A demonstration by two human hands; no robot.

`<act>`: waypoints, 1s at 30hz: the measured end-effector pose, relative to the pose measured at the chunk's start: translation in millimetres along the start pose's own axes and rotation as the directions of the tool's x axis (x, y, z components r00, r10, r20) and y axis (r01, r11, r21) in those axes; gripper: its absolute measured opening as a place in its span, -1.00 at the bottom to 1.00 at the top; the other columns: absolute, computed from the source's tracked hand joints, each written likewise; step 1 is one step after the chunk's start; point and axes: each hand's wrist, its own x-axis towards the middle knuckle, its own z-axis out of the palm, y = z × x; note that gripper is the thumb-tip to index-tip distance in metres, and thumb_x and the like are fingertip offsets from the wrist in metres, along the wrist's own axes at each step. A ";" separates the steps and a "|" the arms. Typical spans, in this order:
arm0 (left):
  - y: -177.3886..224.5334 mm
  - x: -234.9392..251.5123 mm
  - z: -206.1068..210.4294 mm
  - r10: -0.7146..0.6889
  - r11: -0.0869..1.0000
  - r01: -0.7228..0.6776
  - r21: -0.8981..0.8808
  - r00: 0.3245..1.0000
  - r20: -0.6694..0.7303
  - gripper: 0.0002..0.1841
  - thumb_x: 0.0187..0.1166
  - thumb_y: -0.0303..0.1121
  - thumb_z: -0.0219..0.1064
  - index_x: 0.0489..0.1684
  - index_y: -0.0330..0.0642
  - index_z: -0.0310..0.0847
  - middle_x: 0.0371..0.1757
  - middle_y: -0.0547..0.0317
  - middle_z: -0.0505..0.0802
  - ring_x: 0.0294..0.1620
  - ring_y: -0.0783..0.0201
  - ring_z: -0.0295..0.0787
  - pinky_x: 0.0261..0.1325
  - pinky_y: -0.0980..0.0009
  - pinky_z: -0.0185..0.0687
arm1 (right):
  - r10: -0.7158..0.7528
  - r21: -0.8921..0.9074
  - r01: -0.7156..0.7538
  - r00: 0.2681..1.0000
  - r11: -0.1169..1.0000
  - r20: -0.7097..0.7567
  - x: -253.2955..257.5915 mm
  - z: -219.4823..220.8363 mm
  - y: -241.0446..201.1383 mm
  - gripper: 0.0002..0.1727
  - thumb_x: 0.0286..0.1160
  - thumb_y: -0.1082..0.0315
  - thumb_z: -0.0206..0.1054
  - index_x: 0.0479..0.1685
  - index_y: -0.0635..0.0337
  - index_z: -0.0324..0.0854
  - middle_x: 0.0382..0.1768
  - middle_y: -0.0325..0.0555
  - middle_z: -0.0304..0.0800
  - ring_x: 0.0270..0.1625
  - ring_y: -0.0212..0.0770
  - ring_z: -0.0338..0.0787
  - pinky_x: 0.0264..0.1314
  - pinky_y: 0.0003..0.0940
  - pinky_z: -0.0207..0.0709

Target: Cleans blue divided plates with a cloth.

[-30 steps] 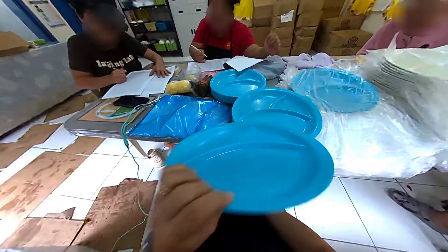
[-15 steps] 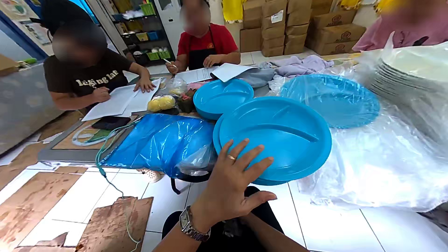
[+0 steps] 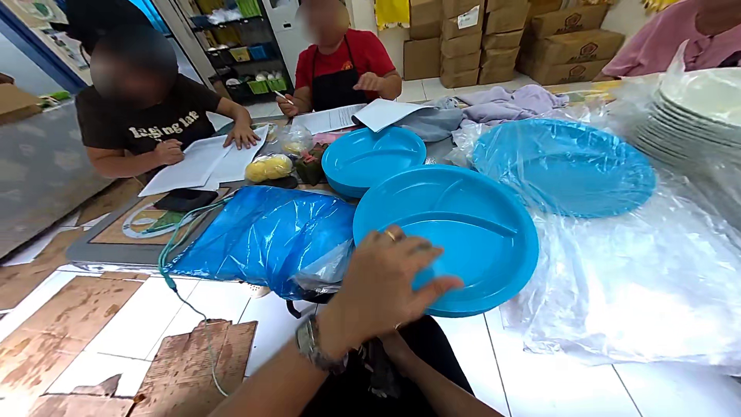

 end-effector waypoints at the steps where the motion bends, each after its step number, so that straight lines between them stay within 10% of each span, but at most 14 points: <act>1: -15.9 12.0 -7.0 -0.035 0.999 0.036 0.004 0.999 -0.020 -0.50 0.70 0.10 0.17 0.04 -0.10 0.88 0.03 0.13 0.93 0.07 0.06 0.82 0.06 0.04 0.68 | 0.015 0.049 -0.015 1.000 0.999 0.003 6.5 0.3 6.7 -0.40 0.90 -0.02 -0.11 0.37 0.36 0.55 -0.02 0.07 0.80 -0.04 -0.21 0.80 0.15 -0.21 0.68; 4: -77.3 56.3 -33.8 -0.330 0.943 0.325 0.075 0.941 0.074 -0.59 0.75 -0.12 0.23 0.18 -0.29 0.79 0.08 -0.18 0.87 0.17 -0.17 0.79 0.22 -0.19 0.63 | 0.051 0.143 -0.048 0.999 0.989 -0.013 11.0 1.5 9.0 -0.40 0.91 -0.03 -0.14 0.38 0.34 0.53 -0.09 0.05 0.79 -0.10 -0.20 0.80 0.09 -0.20 0.69; 7: -148.5 91.6 -40.5 -0.647 0.763 0.631 0.144 0.746 0.160 -0.57 0.79 -0.16 0.19 0.20 -0.41 0.72 0.13 -0.38 0.81 0.25 -0.31 0.73 0.37 -0.32 0.48 | 0.068 0.200 -0.062 0.997 0.978 -0.022 11.1 2.7 6.8 -0.41 0.91 -0.03 -0.16 0.32 0.31 0.55 -0.19 0.00 0.80 -0.16 -0.22 0.81 0.03 -0.22 0.71; 13: -215.9 110.2 -18.0 -0.869 0.491 0.836 0.246 0.448 0.213 -0.49 0.64 -0.12 0.39 0.02 -0.61 0.68 0.15 -0.54 0.74 0.30 -0.39 0.66 0.37 -0.32 0.45 | 0.069 0.226 -0.076 0.997 0.971 0.038 9.0 -4.2 11.2 -0.43 0.91 0.00 -0.15 0.41 0.30 0.50 -0.08 0.02 0.80 -0.06 -0.21 0.82 0.12 -0.20 0.71; 17: -215.4 119.9 -7.3 -0.904 0.426 0.862 0.275 0.390 0.175 -0.56 0.43 -0.34 0.55 -0.03 -0.67 0.63 0.12 -0.56 0.73 0.23 -0.38 0.71 0.33 -0.28 0.53 | 0.066 0.331 -0.063 0.998 0.942 0.003 5.8 -8.1 8.2 -0.46 0.93 0.02 -0.17 0.16 0.26 0.60 -0.23 -0.07 0.83 -0.18 -0.26 0.83 -0.01 -0.25 0.74; 21: -221.2 127.6 -8.2 -0.941 0.329 0.921 0.208 0.303 0.148 -0.63 0.46 -0.42 0.45 -0.01 -0.66 0.60 0.05 -0.46 0.77 0.07 -0.21 0.79 0.21 -0.13 0.66 | 0.036 0.381 -0.041 0.999 0.924 0.020 8.3 -9.3 13.6 -0.45 0.92 0.01 -0.18 0.36 0.24 0.55 0.00 0.00 0.81 0.04 -0.23 0.81 0.17 -0.21 0.70; 30: -213.3 130.1 -0.5 -0.952 0.305 0.904 0.299 0.282 0.120 -0.56 0.46 -0.36 0.48 0.03 -0.69 0.59 0.24 -0.57 0.69 0.37 -0.35 0.63 0.40 -0.25 0.47 | 0.071 0.391 -0.080 0.997 0.917 0.037 6.4 -7.4 12.3 -0.48 0.93 0.06 -0.17 0.41 0.26 0.51 0.04 0.03 0.78 0.06 -0.21 0.80 0.19 -0.21 0.69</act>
